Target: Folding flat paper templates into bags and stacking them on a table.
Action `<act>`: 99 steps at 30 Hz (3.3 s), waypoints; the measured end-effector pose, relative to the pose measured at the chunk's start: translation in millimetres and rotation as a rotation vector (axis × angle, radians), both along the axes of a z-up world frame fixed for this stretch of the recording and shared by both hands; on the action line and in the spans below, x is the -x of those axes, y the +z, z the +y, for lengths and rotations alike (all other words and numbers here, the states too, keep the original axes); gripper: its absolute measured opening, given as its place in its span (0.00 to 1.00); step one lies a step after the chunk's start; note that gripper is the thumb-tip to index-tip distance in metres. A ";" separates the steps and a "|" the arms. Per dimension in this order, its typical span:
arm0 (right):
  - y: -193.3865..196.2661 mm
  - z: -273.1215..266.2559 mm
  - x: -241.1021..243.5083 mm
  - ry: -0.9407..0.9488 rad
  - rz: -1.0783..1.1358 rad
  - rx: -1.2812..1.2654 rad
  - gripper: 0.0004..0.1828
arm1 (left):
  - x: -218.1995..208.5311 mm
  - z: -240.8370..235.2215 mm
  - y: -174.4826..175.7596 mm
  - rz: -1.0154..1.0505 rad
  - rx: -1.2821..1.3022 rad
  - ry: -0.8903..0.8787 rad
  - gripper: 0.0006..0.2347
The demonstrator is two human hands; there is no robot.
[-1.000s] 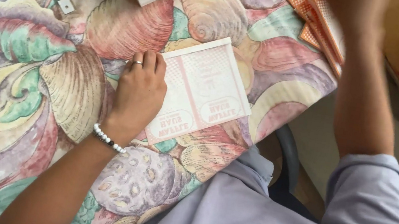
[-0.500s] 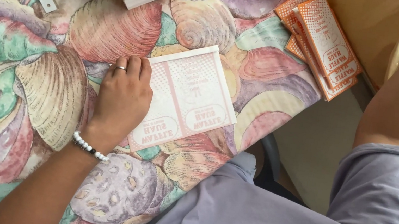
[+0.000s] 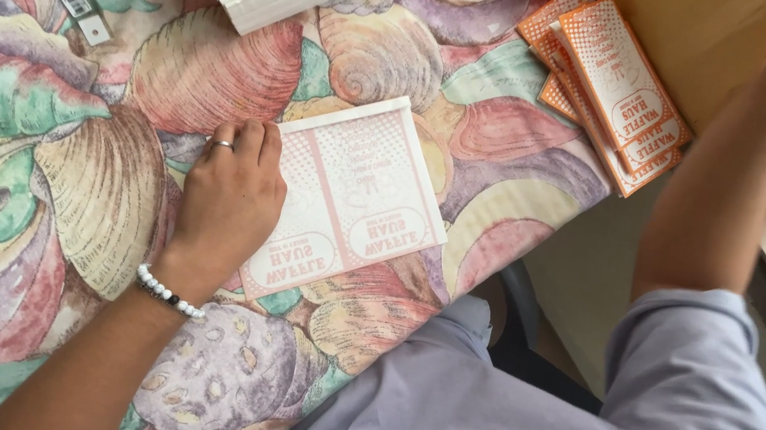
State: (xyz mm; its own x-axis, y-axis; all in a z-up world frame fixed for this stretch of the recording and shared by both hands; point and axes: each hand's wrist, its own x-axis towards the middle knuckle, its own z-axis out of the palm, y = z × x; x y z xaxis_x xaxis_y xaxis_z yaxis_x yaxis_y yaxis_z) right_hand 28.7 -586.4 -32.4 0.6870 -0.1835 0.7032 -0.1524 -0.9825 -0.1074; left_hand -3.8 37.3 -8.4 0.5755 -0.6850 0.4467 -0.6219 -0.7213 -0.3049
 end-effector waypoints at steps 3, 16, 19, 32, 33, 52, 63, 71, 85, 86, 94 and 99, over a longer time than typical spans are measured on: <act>40.9 116.0 -13.7 -0.030 -0.041 -0.010 0.04 | 0.5 -3.0 4.1 0.122 -0.041 0.045 0.18; 8.5 418.8 15.6 0.928 0.061 0.380 0.08 | -10.4 14.0 5.3 0.374 0.202 0.000 0.17; 16.1 396.3 20.9 0.915 0.076 0.341 0.10 | -6.9 12.4 15.1 0.356 0.181 -0.008 0.17; 9.7 349.3 36.3 0.780 0.198 0.245 0.06 | 7.1 4.4 21.6 0.183 0.045 0.084 0.18; 4.8 351.7 34.5 0.740 0.203 0.294 0.06 | 7.5 4.2 22.2 0.162 0.026 0.081 0.18; 26.0 335.4 36.1 0.892 0.226 0.197 0.09 | -21.6 4.7 -12.7 0.268 0.062 0.054 0.12; 10.5 330.2 37.1 0.883 0.229 0.070 0.10 | -87.8 -64.6 11.2 0.894 0.049 0.008 0.20; 24.8 287.2 58.8 0.706 0.242 -0.793 0.24 | -67.6 -69.3 61.5 1.272 0.063 0.136 0.08; 27.9 326.4 79.0 0.944 0.013 -1.454 0.22 | -15.9 -48.4 31.5 0.909 1.285 -0.409 0.12; 28.2 331.0 79.0 0.945 0.016 -1.455 0.22 | -15.5 -49.4 28.2 0.909 1.286 -0.406 0.12; 57.3 350.8 83.5 0.822 -0.155 -1.199 0.15 | -12.5 -50.3 25.9 0.933 1.288 -0.363 0.14; 122.8 356.4 90.5 0.525 -0.568 -0.164 0.16 | -7.3 -54.2 29.3 0.978 1.296 -0.361 0.14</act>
